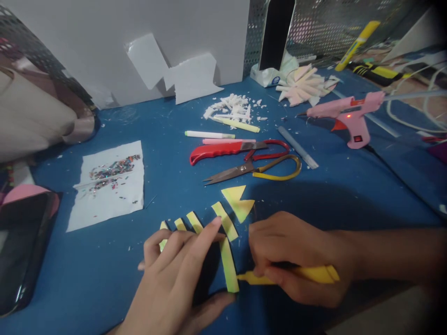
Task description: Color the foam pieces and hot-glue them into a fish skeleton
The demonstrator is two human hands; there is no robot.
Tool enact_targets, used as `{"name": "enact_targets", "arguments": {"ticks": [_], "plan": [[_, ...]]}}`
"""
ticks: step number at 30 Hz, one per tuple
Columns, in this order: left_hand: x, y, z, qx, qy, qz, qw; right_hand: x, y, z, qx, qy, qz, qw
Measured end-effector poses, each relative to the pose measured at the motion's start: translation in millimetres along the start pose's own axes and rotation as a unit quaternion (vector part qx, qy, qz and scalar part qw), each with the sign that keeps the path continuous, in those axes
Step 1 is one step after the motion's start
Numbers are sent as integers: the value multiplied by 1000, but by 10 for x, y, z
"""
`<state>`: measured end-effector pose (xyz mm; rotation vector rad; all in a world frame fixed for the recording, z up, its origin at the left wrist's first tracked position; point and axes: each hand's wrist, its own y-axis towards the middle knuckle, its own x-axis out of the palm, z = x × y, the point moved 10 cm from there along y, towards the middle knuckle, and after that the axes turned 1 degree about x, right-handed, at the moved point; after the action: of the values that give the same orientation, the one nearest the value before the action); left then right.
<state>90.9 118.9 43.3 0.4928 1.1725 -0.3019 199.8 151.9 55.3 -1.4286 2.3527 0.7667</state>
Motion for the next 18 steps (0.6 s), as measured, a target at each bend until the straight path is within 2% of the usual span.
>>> {"name": "enact_targets", "arguments": {"ticks": [3,8,13,18], "plan": [[6,4,-14,-9,2,-1,1000,-13,-14,-23,-10,13,12,1000],[-2,8,-2,-1,-4,5,1000,-175,3,38,43,-20,72,996],[-14,14,-18,-8,-15,12,1000,-146,14,63,53,-45,55,996],[-8,12,-25,-9,-16,10,1000,-165,1,90,67,-44,66,995]]}}
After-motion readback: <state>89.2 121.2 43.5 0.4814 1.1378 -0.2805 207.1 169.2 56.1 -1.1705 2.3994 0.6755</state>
